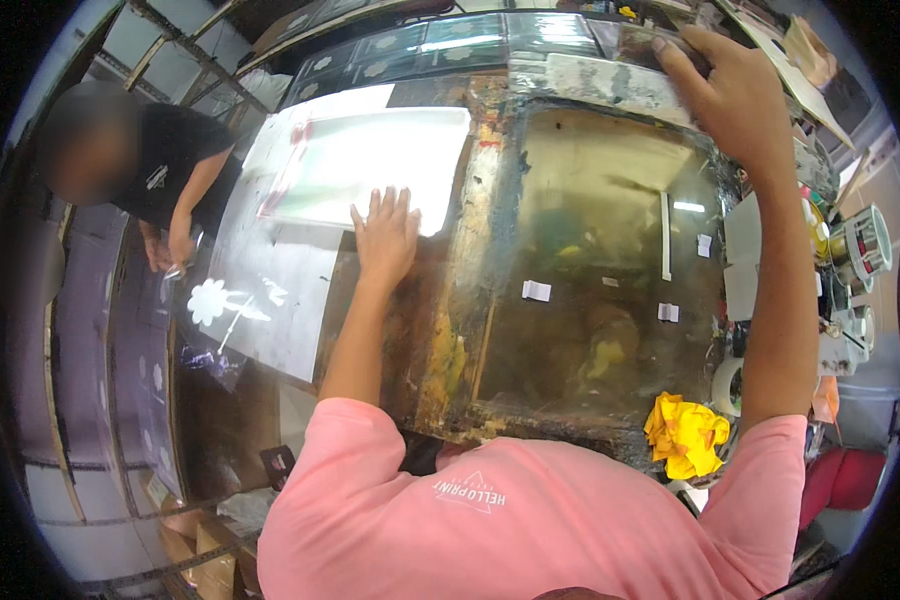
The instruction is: The person repeatedly pulls a squeegee across a screen-printing frame to transfer green ink onto a white flower-shaped stencil. The person dips the squeegee into a tray of green ink between strokes and maintains consistent pressure across the screen.
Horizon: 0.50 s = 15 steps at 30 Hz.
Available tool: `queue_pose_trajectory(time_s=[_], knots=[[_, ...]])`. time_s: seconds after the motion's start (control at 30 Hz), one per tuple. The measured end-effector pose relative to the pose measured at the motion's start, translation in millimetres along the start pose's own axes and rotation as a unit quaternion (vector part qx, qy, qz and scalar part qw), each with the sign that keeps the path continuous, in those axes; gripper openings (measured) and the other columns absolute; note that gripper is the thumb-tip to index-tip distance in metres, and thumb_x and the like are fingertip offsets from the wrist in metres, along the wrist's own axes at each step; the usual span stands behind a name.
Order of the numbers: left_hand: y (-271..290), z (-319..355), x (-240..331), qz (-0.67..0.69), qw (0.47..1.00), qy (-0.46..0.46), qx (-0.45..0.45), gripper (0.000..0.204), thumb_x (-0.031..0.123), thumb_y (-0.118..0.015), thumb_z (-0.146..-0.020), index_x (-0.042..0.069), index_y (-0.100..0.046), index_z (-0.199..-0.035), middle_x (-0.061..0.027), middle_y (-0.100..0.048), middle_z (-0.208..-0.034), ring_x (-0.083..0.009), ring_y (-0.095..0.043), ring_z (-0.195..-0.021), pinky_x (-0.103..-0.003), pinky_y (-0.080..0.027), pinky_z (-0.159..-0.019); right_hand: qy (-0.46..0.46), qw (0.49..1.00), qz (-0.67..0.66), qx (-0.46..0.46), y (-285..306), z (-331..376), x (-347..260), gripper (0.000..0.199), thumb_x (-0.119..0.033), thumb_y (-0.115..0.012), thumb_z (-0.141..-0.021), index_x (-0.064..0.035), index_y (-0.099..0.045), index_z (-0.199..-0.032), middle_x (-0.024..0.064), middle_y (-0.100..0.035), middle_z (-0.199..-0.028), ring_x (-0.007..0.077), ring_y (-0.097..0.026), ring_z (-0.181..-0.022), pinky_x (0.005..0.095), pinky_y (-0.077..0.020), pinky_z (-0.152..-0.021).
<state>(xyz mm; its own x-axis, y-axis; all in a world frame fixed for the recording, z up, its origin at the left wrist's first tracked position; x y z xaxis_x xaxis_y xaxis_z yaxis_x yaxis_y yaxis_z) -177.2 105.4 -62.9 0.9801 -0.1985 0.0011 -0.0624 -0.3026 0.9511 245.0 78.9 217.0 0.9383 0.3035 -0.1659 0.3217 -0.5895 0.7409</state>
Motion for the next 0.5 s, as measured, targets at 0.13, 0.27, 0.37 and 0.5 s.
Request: queue_pose_trajectory(time_s=[0.13,0.27,0.37,0.5], knots=[[10,-13,-20,0.094,0.995,0.023,-0.035,0.055,0.04,-0.033,-0.116,0.005,-0.062,-0.146,-0.0195,-0.062,-0.149,-0.0348,-0.051,-0.146,-0.065,-0.011,-0.13,0.028,0.998,0.039,0.045,1,5,-3,0.051,-0.051,-0.063,-0.1,-0.0032,-0.078,-0.106,0.0214,-0.073,-0.089,0.0422,-0.068,-0.084,0.049,-0.0504,-0.078],[60,-43,-18,0.165,0.986,-0.004,0.018,0.058,0.041,-0.032,-0.117,0.002,-0.072,-0.131,-0.0227,-0.073,-0.121,-0.0412,-0.064,-0.124,-0.063,-0.019,-0.128,0.019,0.997,0.056,0.054,3,3,-5,0.049,-0.047,-0.061,-0.093,-0.0017,-0.072,-0.077,0.0212,-0.072,-0.08,0.0415,-0.07,-0.081,0.0521,-0.0494,-0.082],[69,-36,43,0.118,0.986,-0.121,-0.005,0.058,0.041,-0.032,-0.117,0.002,-0.072,-0.131,-0.0228,-0.074,-0.116,-0.0425,-0.066,-0.12,-0.064,-0.023,-0.126,0.03,0.997,0.049,0.05,2,1,-6,0.048,-0.047,-0.062,-0.092,-0.002,-0.072,-0.078,0.0218,-0.073,-0.081,0.0417,-0.07,-0.082,0.0523,-0.0495,-0.082],[47,-11,157,0.207,0.963,-0.127,-0.116,0.058,0.047,-0.035,-0.115,0.006,-0.071,-0.135,-0.0238,-0.074,-0.119,-0.042,-0.066,-0.122,-0.064,-0.023,-0.125,0.037,0.996,0.056,0.051,1,3,-3,0.051,-0.048,-0.06,-0.093,-0.0011,-0.074,-0.08,0.0229,-0.073,-0.081,0.0415,-0.071,-0.083,0.0516,-0.0498,-0.084]])
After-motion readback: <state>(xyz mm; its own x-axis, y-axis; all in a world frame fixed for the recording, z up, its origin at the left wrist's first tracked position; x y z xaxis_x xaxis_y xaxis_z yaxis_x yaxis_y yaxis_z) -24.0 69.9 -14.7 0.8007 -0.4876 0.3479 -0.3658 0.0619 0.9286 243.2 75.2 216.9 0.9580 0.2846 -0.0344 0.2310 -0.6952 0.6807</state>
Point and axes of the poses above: each hand's wrist, its own z-axis away from the middle knuckle, its own y-axis out of the back of the hand, x = y × z, the point moved 1 cm from there along -z, towards the middle knuckle
